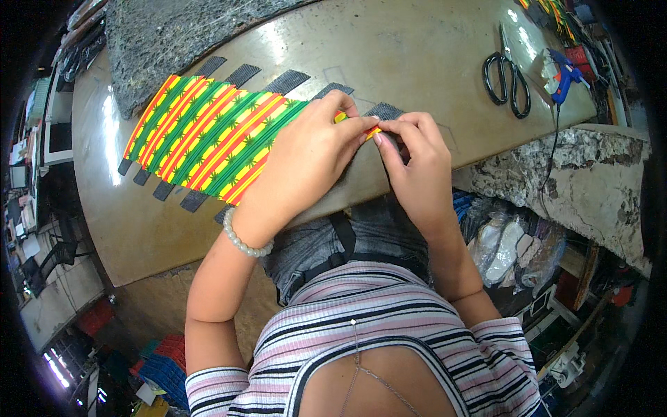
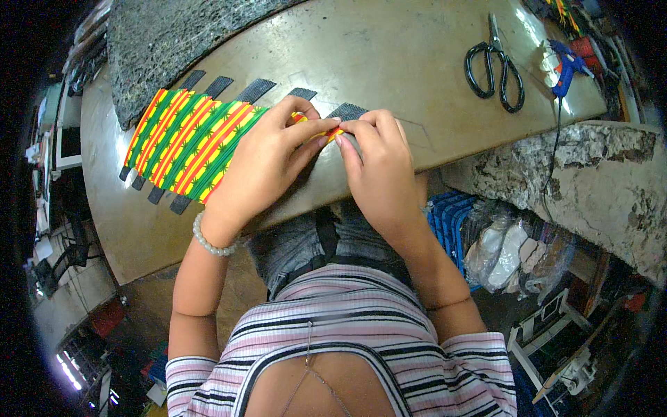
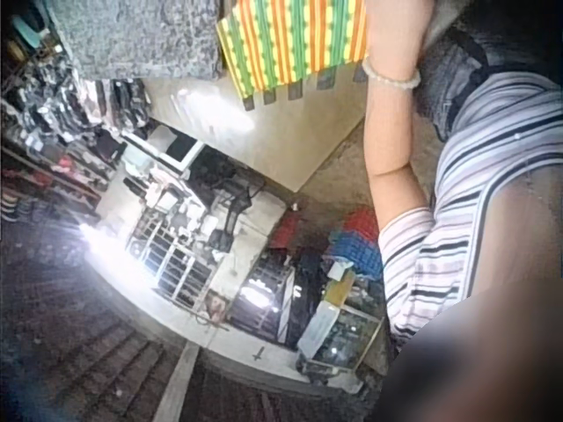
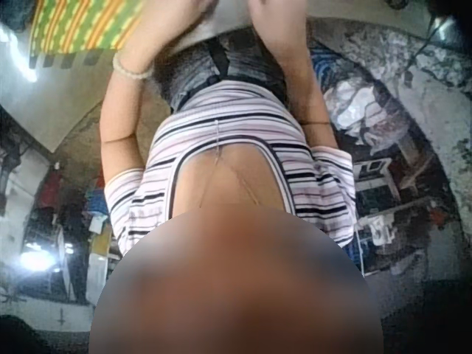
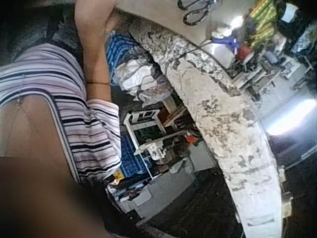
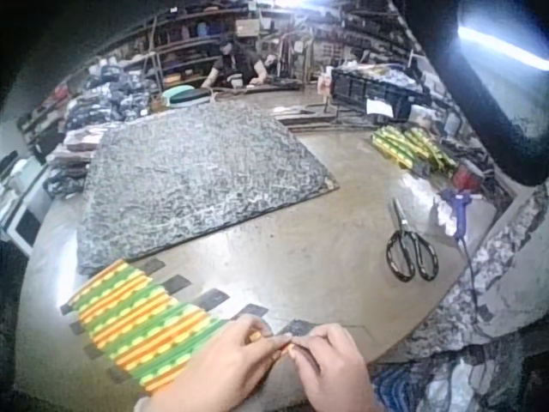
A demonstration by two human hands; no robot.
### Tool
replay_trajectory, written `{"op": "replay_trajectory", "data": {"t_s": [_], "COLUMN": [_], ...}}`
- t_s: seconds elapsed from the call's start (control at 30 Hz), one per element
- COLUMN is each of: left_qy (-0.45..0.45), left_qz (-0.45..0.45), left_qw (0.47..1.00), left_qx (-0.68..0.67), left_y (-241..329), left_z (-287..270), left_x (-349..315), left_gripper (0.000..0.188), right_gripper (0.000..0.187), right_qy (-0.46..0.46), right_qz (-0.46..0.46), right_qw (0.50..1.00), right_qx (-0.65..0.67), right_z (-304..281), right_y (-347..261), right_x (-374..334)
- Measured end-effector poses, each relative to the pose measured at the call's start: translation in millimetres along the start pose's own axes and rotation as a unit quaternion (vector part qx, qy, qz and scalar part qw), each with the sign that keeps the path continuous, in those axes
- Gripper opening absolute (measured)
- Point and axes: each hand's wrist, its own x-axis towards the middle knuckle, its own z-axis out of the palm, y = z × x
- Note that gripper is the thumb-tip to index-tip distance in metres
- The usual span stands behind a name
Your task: The person aligns and folds multiple black fabric strips with yellow and green stripes on a table, then flips the assembly to reveal a colorful patterned side. They continue folding and arranging the strips into a compact stack.
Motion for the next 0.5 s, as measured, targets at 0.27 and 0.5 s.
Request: {"op": "replay_trajectory", "data": {"t_s": [0.27,0.5], "left_qy": [-0.046,-0.051], "left_qz": [-0.026,-0.044], "left_qw": [0.991,0.974], "left_qx": [-0.124,-0.214], "left_y": [-14,-26], "left_z": [-9,-10], "left_x": [10,9], "left_gripper": [0.011,0.010], "right_gripper": [0.009,0.008], "right_qy": [-0.012,-0.015], "right_qz": [0.048,0.017], "right_qw": [0.993,0.997], "right_qx": [0.103,0.072], "right_z": [-3,-1], "right_y": [1,5], "right_x": [6,14]}}
